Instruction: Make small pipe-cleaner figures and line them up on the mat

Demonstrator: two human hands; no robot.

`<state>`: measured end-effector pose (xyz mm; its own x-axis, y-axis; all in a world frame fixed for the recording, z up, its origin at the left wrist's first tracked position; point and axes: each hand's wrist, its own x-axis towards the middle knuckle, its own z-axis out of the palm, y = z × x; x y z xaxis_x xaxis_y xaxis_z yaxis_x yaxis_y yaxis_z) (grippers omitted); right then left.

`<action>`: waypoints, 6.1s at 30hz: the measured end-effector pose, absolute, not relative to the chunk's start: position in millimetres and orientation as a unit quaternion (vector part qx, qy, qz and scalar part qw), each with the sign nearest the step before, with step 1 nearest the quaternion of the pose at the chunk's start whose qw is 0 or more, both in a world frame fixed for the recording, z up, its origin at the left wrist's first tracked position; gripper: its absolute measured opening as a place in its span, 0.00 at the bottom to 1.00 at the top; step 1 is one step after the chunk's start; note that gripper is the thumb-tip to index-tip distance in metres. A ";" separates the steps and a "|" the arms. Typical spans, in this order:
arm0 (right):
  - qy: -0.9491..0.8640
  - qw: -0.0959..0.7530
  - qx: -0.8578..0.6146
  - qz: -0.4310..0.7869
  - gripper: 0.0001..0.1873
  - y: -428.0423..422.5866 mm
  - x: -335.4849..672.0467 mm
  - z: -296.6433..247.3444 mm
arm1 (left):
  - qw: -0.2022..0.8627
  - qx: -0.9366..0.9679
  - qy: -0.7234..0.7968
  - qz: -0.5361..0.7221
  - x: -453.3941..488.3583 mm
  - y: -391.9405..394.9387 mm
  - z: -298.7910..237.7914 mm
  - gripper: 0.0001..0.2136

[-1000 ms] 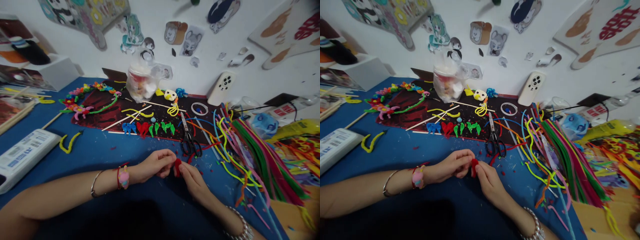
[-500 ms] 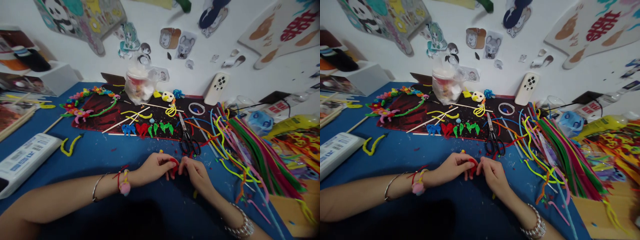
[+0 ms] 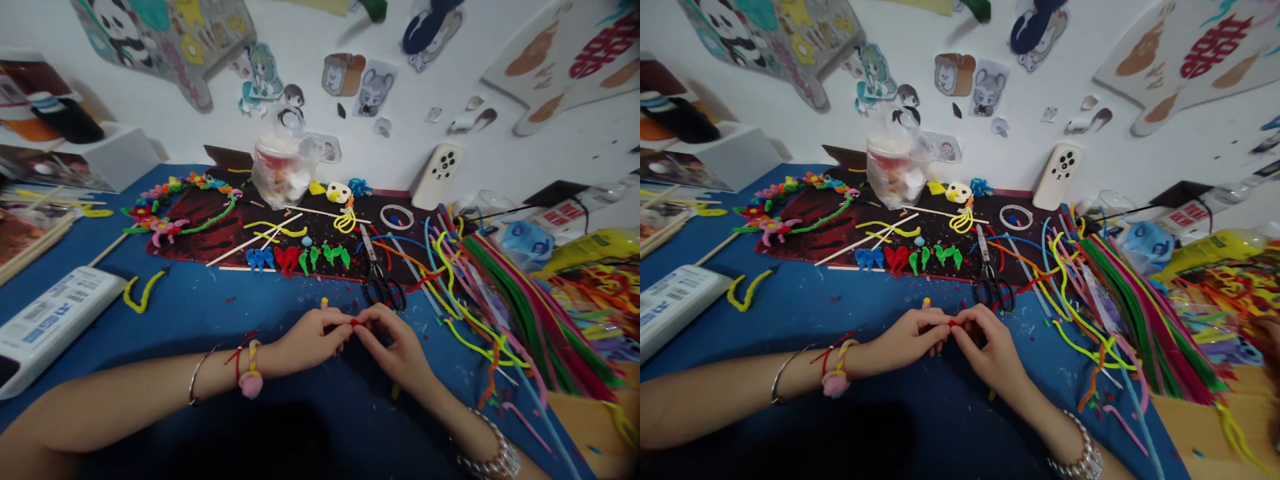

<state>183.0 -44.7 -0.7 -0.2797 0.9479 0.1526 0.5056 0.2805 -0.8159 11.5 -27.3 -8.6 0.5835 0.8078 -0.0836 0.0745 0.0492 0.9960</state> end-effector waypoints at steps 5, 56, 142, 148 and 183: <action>-0.752 0.356 -0.473 0.290 0.02 -42.8 188.2 1.3 | 0.734 0.525 0.333 0.273 9.8 -20.3 -4.5 0.13; -0.561 0.279 -0.421 0.656 0.20 -32.4 200.7 -9.3 | 0.709 0.630 0.239 0.208 4.5 -20.0 -8.0 0.13; -0.681 0.378 -0.494 0.387 0.03 -37.9 197.6 -0.8 | 0.492 0.750 0.281 0.340 5.5 -13.1 -8.4 0.09; -0.803 0.352 -0.449 0.174 0.07 -40.7 197.5 -4.1 | 0.465 0.767 0.293 0.331 4.6 -14.1 -7.7 0.09; -0.849 0.272 -0.453 -0.013 0.13 -46.1 192.2 -9.4 | 0.340 0.837 0.327 0.278 7.8 -25.1 -11.0 0.09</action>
